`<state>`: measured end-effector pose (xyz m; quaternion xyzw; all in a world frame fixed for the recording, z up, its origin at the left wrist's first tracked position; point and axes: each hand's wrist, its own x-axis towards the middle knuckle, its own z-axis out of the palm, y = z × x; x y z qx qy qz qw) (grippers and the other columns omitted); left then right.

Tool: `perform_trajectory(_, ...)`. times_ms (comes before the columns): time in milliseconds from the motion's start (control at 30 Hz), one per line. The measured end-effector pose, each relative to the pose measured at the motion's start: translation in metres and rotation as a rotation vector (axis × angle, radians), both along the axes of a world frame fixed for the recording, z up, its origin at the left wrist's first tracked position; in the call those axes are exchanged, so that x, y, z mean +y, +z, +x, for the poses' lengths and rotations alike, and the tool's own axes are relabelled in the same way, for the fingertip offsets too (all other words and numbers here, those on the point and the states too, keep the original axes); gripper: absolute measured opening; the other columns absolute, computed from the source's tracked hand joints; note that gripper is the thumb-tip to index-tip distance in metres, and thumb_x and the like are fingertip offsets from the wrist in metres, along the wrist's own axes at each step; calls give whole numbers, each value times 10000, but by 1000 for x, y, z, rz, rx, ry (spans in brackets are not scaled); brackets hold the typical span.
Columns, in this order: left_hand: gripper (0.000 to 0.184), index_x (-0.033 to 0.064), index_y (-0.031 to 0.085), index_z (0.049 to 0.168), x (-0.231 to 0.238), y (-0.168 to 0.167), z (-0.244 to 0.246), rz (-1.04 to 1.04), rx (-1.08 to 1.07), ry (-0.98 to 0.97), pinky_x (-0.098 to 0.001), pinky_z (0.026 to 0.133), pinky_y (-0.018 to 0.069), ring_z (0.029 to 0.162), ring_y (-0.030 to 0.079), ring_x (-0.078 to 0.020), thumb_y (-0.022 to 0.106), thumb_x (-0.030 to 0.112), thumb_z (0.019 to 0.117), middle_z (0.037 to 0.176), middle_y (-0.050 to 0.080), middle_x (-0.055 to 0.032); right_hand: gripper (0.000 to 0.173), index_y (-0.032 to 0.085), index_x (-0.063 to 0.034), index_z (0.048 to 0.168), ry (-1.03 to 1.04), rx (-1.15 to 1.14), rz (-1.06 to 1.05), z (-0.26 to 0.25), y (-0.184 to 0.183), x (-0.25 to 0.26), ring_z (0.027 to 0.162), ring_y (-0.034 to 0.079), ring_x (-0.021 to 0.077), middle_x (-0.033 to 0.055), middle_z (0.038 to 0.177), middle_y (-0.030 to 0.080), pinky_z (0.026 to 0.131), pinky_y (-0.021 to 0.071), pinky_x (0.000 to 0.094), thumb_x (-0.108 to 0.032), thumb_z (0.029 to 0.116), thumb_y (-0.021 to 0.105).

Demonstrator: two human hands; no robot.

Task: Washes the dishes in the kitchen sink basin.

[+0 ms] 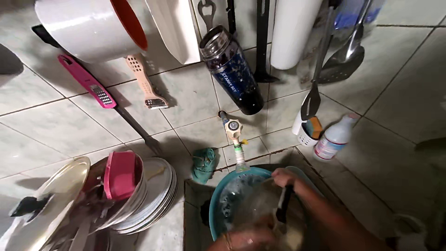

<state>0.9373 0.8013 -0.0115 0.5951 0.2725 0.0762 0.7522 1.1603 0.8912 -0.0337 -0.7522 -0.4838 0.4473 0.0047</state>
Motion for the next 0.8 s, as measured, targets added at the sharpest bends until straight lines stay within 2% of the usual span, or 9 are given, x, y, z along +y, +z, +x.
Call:
perform_trajectory(67, 568, -89, 446, 1416, -16, 18, 17, 126, 233, 108, -441, 987, 514, 1088, 643, -272, 671, 172, 966, 1206, 640, -243, 413, 592, -1, 1371, -122, 160, 84, 0, 5, -10, 1137, 601, 323, 234, 1274, 622, 975, 469, 508, -146, 988, 643)
perform_trajectory(200, 527, -81, 568, 1329, -31, 27, 20, 306, 528, 320, -519, 904, 527, 934, 675, -342, 631, 339, 1018, 1016, 689, -243, 252, 608, -8, 1270, -351, 523, 331, -2, 23, -39, 811, 571, 167, 126, 1053, 606, 724, 504, 344, -104, 1042, 562)
perform_trajectory(267, 501, -75, 613, 1258, -30, 19, -3, 368, 465, 415, -499, 863, 552, 869, 684, -295, 610, 365, 1017, 953, 698, -206, 245, 632, -2, 1239, -464, 520, 484, 1, 12, -47, 915, 622, 198, 145, 1115, 641, 822, 530, 383, -136, 1040, 582)
perform_trajectory(367, 372, -47, 624, 1170, -18, 22, -36, 405, 266, 572, -297, 700, 541, 692, 596, -79, 575, 289, 1017, 796, 629, -22, 356, 573, 16, 1349, -597, 618, 544, -4, -26, -64, 1187, 605, 255, 189, 1307, 626, 1024, 480, 438, -200, 1071, 522)
perform_trajectory(433, 355, -21, 633, 1142, -7, 29, -50, 406, 222, 662, -238, 674, 541, 675, 586, -11, 541, 297, 1013, 786, 625, 38, 355, 592, -8, 1336, -781, 800, 479, -20, -52, -77, 1075, 644, 195, 139, 1207, 667, 929, 534, 388, -231, 1093, 460)
perform_trajectory(500, 431, -20, 627, 1215, 2, 40, -60, 375, 273, 720, -280, 789, 570, 812, 644, -41, 515, 349, 1022, 921, 680, -13, 296, 633, -3, 1176, -1062, 895, 391, -39, -69, -86, 805, 636, 173, 103, 947, 658, 705, 548, 372, -229, 1091, 462)
perform_trajectory(567, 448, -32, 600, 1259, 7, 45, -66, 336, 276, 763, -303, 872, 568, 916, 661, -62, 499, 344, 1038, 1015, 689, -47, 284, 601, 16, 1128, -1134, 813, 294, -49, -93, -91, 713, 571, 180, 109, 879, 597, 628, 512, 374, -221, 1096, 449)
perform_trajectory(733, 300, -18, 620, 1145, 14, 45, -73, 320, 191, 741, -243, 789, 572, 799, 653, -6, 504, 233, 1029, 877, 681, 39, 432, 449, 81, 1436, -943, 699, 372, -50, -164, -93, 1213, 575, 313, 259, 1377, 554, 1026, 480, 483, -192, 1104, 403)
perform_trajectory(800, 269, -22, 617, 1147, 13, 46, -73, 304, 182, 746, -241, 814, 569, 815, 654, 0, 500, 193, 1036, 886, 681, 40, 405, 479, 66, 1417, -963, 753, 496, -52, -144, -90, 1178, 590, 261, 224, 1344, 580, 1014, 493, 437, -175, 1102, 395)
